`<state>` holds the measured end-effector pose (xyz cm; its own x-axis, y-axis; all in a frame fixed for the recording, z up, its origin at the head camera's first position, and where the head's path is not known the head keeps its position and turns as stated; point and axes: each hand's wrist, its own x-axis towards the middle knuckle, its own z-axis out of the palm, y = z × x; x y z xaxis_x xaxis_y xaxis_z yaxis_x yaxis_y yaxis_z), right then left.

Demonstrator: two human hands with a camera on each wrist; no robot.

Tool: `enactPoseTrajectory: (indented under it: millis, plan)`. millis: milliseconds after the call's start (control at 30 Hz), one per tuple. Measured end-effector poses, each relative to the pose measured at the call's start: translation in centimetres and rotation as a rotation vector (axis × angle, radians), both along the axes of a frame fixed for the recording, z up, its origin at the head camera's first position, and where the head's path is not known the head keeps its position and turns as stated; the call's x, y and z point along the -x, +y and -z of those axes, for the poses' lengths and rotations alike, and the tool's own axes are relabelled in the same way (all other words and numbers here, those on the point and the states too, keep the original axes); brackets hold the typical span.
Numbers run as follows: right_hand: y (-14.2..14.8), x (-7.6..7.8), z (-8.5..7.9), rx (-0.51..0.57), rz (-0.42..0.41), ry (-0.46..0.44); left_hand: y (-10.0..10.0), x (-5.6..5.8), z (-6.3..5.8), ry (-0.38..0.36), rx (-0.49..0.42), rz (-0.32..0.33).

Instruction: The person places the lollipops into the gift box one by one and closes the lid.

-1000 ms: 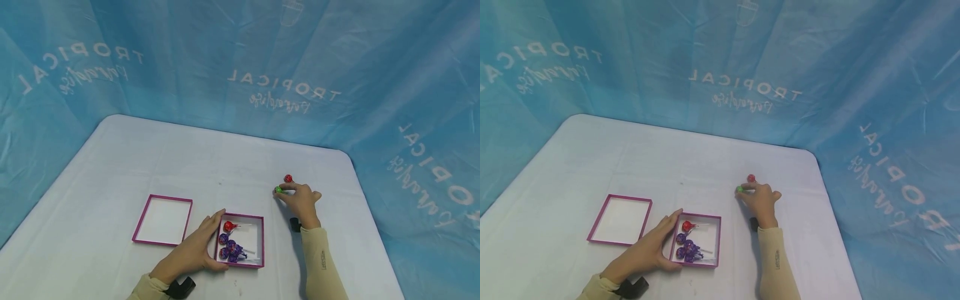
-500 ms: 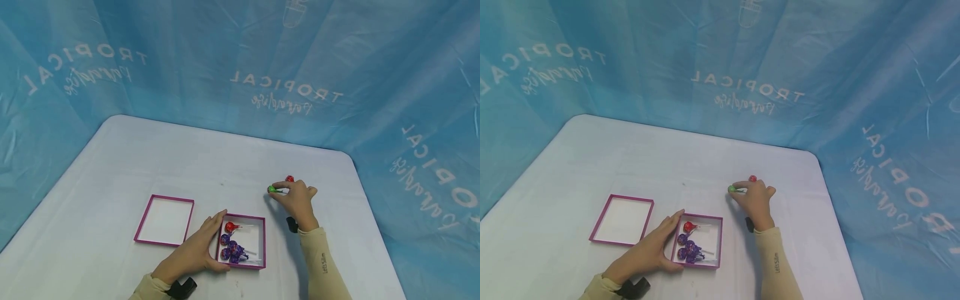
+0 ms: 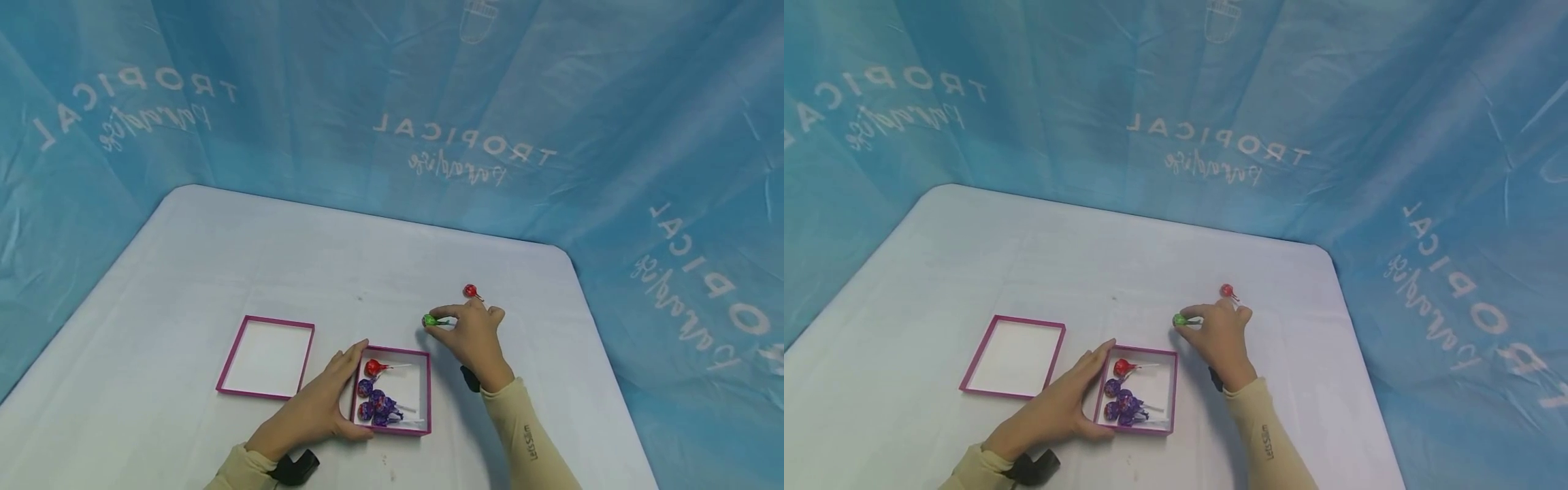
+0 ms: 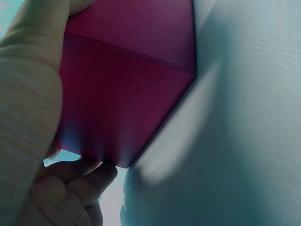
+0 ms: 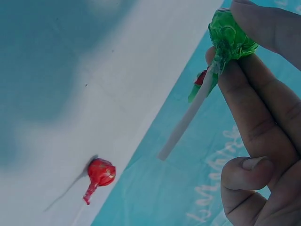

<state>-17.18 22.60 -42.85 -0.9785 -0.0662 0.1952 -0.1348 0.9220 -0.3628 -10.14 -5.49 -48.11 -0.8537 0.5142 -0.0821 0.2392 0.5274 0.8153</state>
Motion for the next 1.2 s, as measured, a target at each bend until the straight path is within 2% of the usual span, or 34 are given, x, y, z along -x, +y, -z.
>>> enactPoseTrajectory:
  millis: [167,500,833,1200]
  plan:
    - [-0.7,-0.6,-0.4,-0.010,-0.029,-0.009,0.0,0.0,0.0,-0.004,-0.006,0.004]
    - [-1.9,-1.5,-1.5,-0.046,-0.095,0.056,0.0,0.0,-0.2,0.007,-0.013,0.009]
    - [-3.1,-2.3,-2.4,-0.104,-0.203,0.096,0.0,0.0,-0.4,0.007,-0.025,0.007]
    - [-4.2,-3.4,-2.6,-0.138,-0.240,0.108,-0.1,-0.1,-0.4,0.013,-0.036,0.009]
